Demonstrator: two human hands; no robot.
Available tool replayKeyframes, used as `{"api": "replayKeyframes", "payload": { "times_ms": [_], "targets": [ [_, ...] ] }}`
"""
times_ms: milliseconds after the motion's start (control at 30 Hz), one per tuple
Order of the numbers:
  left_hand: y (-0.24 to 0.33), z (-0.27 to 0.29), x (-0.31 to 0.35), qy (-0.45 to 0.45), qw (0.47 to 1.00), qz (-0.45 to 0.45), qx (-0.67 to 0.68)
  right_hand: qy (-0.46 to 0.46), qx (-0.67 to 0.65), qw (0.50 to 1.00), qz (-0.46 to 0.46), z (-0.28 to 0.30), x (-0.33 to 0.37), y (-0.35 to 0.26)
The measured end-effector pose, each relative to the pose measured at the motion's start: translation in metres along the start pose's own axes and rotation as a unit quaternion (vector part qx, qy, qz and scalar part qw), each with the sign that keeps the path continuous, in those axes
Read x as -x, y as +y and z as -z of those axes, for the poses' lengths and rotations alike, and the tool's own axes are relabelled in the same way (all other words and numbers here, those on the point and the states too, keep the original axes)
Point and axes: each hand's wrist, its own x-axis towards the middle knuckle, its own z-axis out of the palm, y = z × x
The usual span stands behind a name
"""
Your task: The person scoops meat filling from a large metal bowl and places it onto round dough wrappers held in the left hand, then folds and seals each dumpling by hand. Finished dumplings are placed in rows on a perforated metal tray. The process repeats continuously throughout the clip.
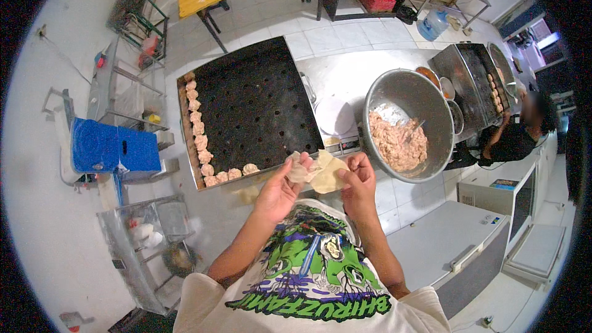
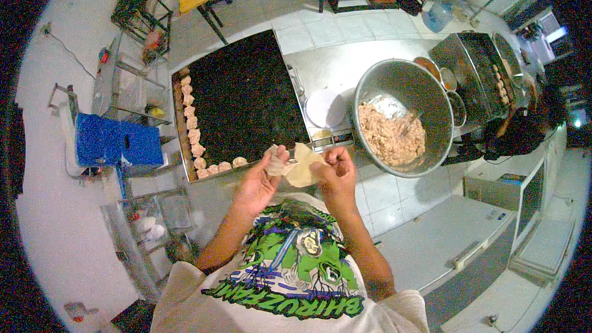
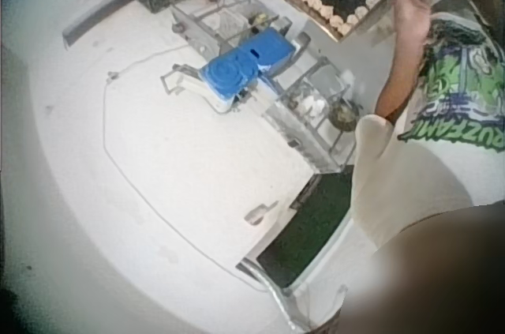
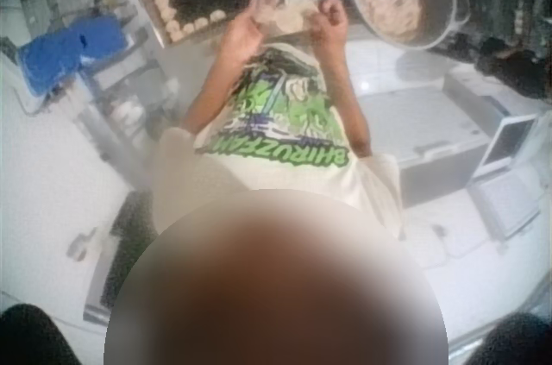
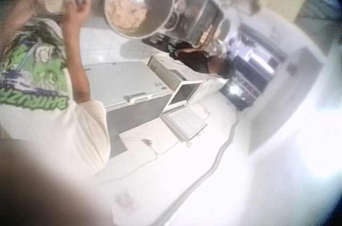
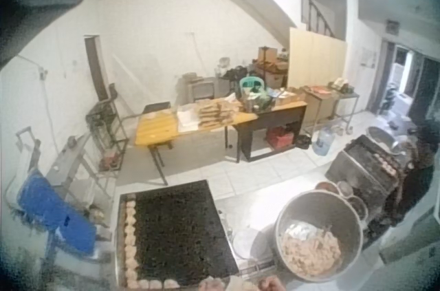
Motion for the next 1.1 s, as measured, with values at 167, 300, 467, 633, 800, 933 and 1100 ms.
{"api": "replayKeyframes", "payload": {
  "times_ms": [167, 300, 467, 633, 800, 933, 1100],
  "targets": [
    [0.03, 0.014, 0.001, -0.071, 0.997, -0.015, 0.025, -0.048, -0.061, 0.997, -0.026, 0.017, -0.011, -0.013],
    [0.026, 0.007, 0.005, -0.131, 0.967, -0.084, -0.2, -0.063, -0.062, 0.996, -0.032, 0.013, -0.012, -0.021],
    [0.024, 0.02, 0.004, -0.054, 0.554, -0.295, -0.777, -0.091, -0.002, 0.996, 0.003, 0.02, -0.011, -0.012],
    [0.042, 0.014, 0.002, 0.028, 0.565, -0.081, -0.82, -0.098, 0.035, 0.995, -0.002, 0.016, -0.005, -0.007],
    [0.045, 0.016, 0.005, 0.026, 0.563, -0.189, -0.804, -0.101, 0.078, 0.992, 0.006, 0.014, -0.004, -0.003],
    [0.035, 0.001, 0.017, -0.071, 0.616, -0.302, -0.724, -0.11, 0.094, 0.989, 0.004, 0.007, -0.002, -0.006],
    [0.021, -0.011, 0.009, -0.155, 0.775, -0.216, -0.573, -0.137, 0.118, 0.984, 0.002, 0.006, -0.002, -0.001]
  ]
}}
